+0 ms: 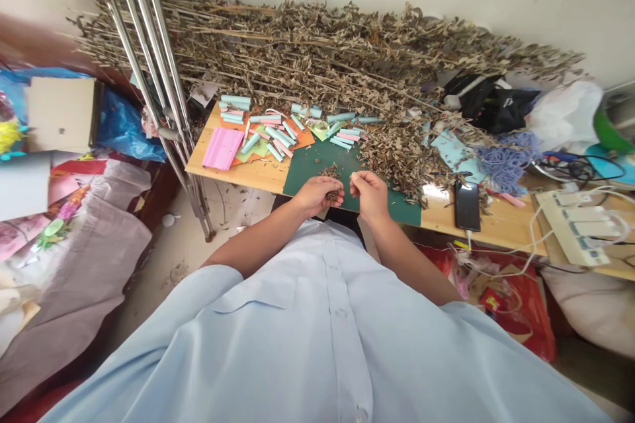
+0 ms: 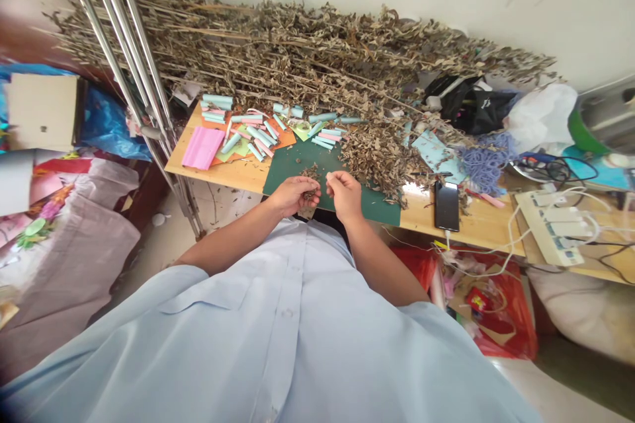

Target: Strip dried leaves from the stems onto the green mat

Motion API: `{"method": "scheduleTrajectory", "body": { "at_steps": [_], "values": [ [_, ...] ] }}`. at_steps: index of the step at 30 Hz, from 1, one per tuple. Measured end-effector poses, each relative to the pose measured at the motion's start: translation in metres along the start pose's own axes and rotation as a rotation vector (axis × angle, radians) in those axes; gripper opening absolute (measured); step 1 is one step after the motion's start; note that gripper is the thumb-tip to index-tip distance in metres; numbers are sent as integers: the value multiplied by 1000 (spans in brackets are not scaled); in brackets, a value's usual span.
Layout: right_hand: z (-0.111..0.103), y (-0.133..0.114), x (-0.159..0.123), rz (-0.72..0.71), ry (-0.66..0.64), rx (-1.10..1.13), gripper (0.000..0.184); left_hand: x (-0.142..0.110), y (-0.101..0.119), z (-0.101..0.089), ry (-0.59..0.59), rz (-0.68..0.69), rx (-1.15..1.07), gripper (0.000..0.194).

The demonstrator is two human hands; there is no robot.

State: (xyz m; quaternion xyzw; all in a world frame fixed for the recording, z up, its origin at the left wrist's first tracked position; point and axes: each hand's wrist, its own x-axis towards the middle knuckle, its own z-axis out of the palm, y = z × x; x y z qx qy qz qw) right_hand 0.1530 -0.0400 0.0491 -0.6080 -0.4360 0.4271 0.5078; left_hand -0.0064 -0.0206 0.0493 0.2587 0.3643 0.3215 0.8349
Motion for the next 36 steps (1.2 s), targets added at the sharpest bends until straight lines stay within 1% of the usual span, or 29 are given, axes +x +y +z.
{"method": "scheduleTrajectory", "body": {
  "at_steps": [2,6,8,10,12,13,14,15,18,19,20,21,23,25,27,30,34,36],
  "values": [
    [-7,-5,-4,-12,-88,-31,31,0,2,-3,8,24,-13,16],
    [-19,-8,-17,-23,-433,-264,24,0,8,-9,48,71,-26,15],
    [-22,-5,-23,-26,-538,-368,16,0,10,-11,83,89,-30,13],
    [-23,0,-27,-68,-620,-467,9,1,11,-12,108,103,-36,11],
    [-22,4,-27,-138,-673,-550,9,2,12,-13,119,107,-37,11],
    [-22,5,-27,-173,-669,-578,11,3,11,-12,122,106,-38,11],
    [-21,4,-27,-207,-634,-595,12,3,11,-12,122,106,-42,12],
    [-21,3,-27,-242,-570,-602,12,3,11,-11,121,106,-49,13],
    [-17,-6,-28,-361,-290,-580,14,3,10,-10,123,111,-82,13],
    [-15,-9,-28,-413,-224,-570,15,4,9,-9,124,110,-96,14],
    [-13,-12,-29,-470,-196,-571,15,4,8,-8,126,108,-108,14],
    [-11,-14,-29,-530,-201,-587,16,5,7,-7,127,107,-120,14],
    [-6,-16,-28,-626,-255,-661,17,7,3,-5,133,104,-141,14],
    [-2,-15,-25,-669,-291,-753,18,8,0,-2,148,101,-164,13],
    [0,-13,-21,-678,-282,-821,19,8,-3,1,156,95,-187,12],
    [1,-8,-16,-682,-239,-858,19,5,-6,4,143,89,-207,10],
    [2,-4,-13,-661,-176,-821,19,0,-6,5,111,107,-234,11],
    [2,-3,-13,-624,-129,-770,18,-2,-5,4,70,111,-233,13]
  ]
}}
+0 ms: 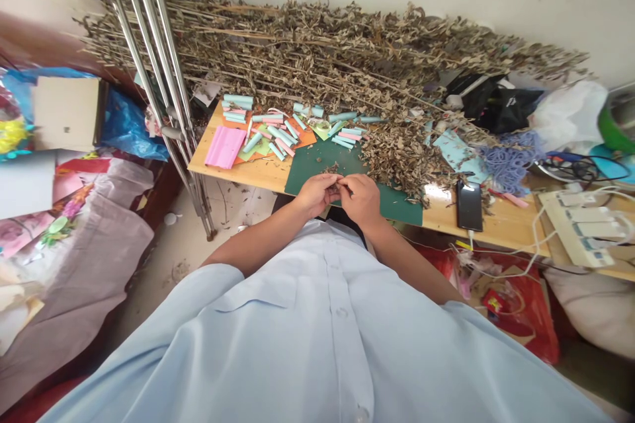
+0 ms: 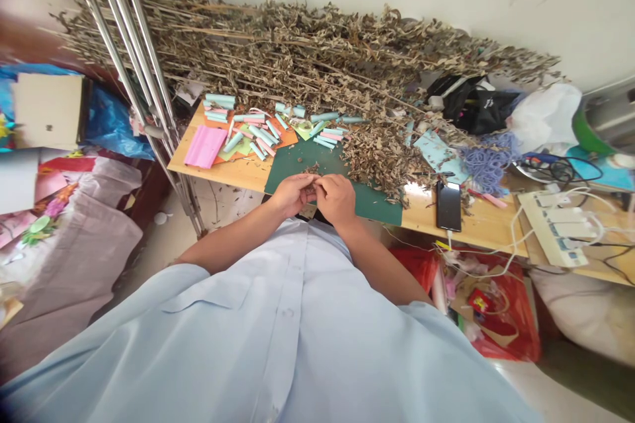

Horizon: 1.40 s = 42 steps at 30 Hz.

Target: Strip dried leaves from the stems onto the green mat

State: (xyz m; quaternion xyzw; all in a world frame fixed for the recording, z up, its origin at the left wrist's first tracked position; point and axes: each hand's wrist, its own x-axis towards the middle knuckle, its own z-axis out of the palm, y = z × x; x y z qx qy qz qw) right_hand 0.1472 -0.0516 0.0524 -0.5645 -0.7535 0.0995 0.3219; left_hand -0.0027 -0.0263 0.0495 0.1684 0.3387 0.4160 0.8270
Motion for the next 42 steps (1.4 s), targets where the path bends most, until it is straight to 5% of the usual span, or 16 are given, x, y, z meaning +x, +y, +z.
{"method": "scheduleTrajectory", "body": {
  "at_steps": [5,14,25,29,42],
  "values": [
    [0,1,2,128,34,132,14,-4,3,1,-113,15,76,25],
    [-7,4,5,143,-1,380,15,2,3,-5,-34,42,167,15],
    [-2,0,6,439,33,525,17,2,1,-7,-113,74,219,18],
    [-2,1,5,448,0,563,27,2,-2,-9,-150,115,205,20],
    [-4,2,0,308,68,423,10,0,-4,-7,-102,84,239,28]
  ]
}}
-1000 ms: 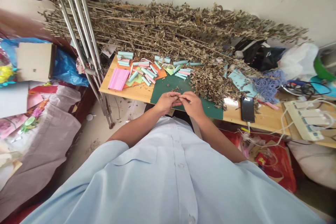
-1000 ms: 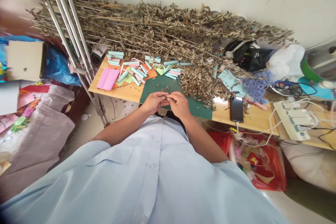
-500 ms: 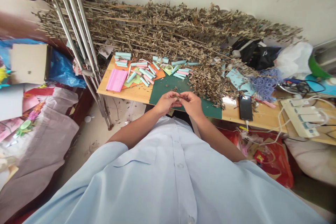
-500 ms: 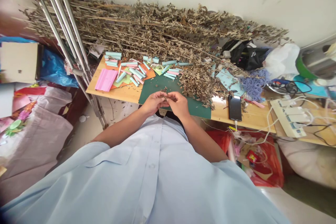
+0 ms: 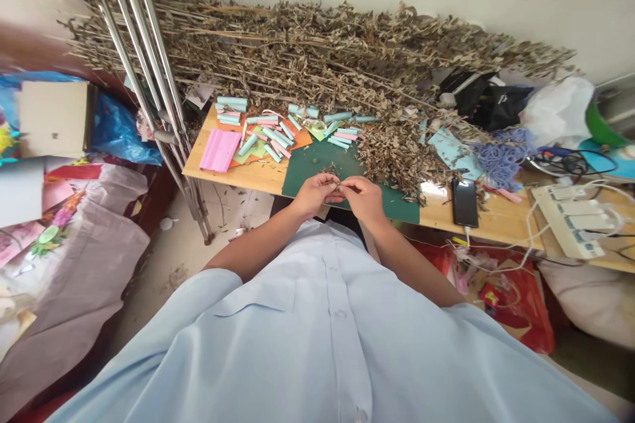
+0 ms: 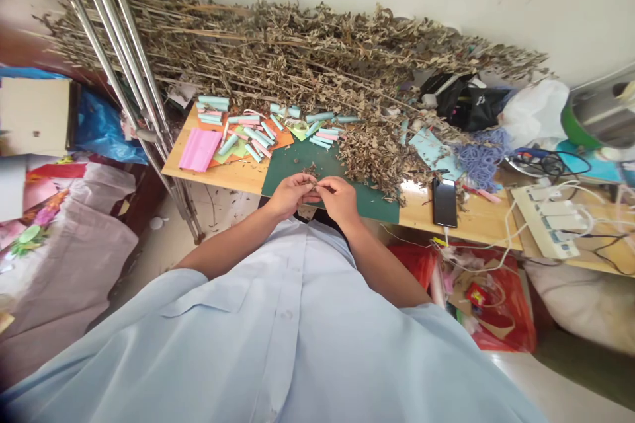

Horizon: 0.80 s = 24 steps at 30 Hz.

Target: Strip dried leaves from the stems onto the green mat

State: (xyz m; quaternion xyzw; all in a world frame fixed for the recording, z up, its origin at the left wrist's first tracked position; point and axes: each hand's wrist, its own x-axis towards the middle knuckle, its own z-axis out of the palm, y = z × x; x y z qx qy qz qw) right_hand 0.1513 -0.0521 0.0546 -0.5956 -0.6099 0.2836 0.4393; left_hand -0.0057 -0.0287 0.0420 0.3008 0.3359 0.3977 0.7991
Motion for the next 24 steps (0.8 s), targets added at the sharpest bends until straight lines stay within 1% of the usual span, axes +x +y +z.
{"method": "scheduleTrajectory", "body": {
  "at_steps": [3,5,11,15,21,24],
  "values": [
    [1,0,-1,-22,-23,2,13,-1,2,0,19,-7,-12,28],
    [2,-1,-2,-10,-27,2,14,-2,3,-1,27,-8,-27,27],
    [3,-4,-1,127,-15,40,19,-1,1,-5,5,8,-57,26],
    [1,-5,1,186,-10,95,22,0,0,-7,-21,-18,-24,26],
    [4,-5,0,274,3,281,23,-1,7,-2,-13,-33,-31,20],
    [6,-4,-1,277,2,292,22,-2,9,1,-15,-42,-36,19]
  ]
}}
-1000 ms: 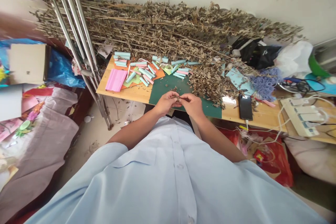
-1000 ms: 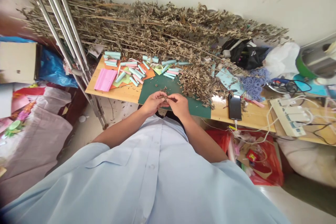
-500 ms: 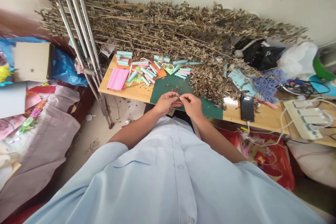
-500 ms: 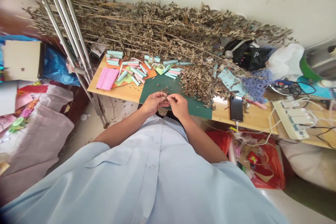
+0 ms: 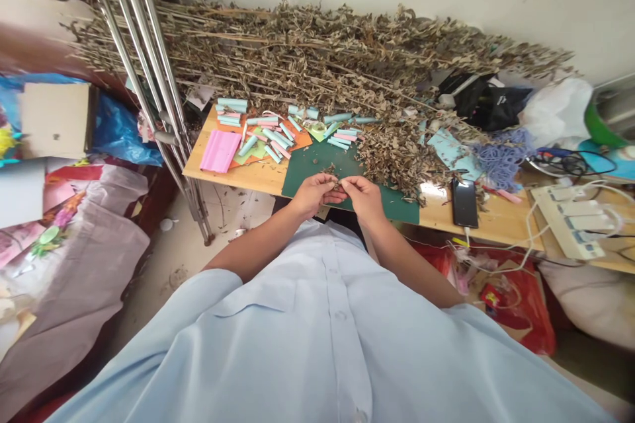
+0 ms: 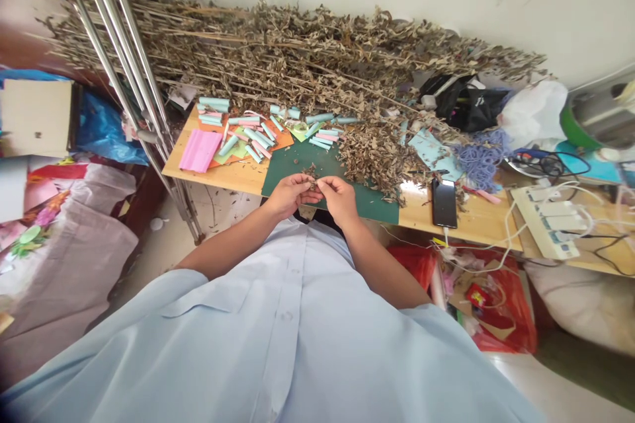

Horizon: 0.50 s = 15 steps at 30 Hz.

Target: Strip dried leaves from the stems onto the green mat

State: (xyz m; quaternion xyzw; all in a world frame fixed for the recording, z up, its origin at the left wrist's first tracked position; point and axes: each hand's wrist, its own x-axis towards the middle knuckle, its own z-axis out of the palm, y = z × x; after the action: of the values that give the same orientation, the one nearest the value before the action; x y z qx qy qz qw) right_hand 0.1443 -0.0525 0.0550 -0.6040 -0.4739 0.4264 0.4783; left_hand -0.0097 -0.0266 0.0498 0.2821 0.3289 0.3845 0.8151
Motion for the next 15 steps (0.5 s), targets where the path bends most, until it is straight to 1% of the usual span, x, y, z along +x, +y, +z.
{"method": "scheduleTrajectory", "body": {
  "at_steps": [2,4,8,11,13,15],
  "values": [
    [0,1,0,-32,8,-75,22,0,0,1,9,-13,0,19],
    [0,3,-1,-94,27,-195,21,0,-1,2,22,-23,1,19],
    [0,3,-4,-317,28,-420,20,3,-4,1,52,-35,36,21],
    [-1,3,-4,-446,-46,-527,23,4,-6,-2,78,-28,58,19],
    [-3,2,-4,-476,-102,-590,24,5,-7,-4,104,-25,66,16],
    [-4,1,-4,-477,-136,-660,25,6,-9,-4,137,-22,75,15]
  ]
}}
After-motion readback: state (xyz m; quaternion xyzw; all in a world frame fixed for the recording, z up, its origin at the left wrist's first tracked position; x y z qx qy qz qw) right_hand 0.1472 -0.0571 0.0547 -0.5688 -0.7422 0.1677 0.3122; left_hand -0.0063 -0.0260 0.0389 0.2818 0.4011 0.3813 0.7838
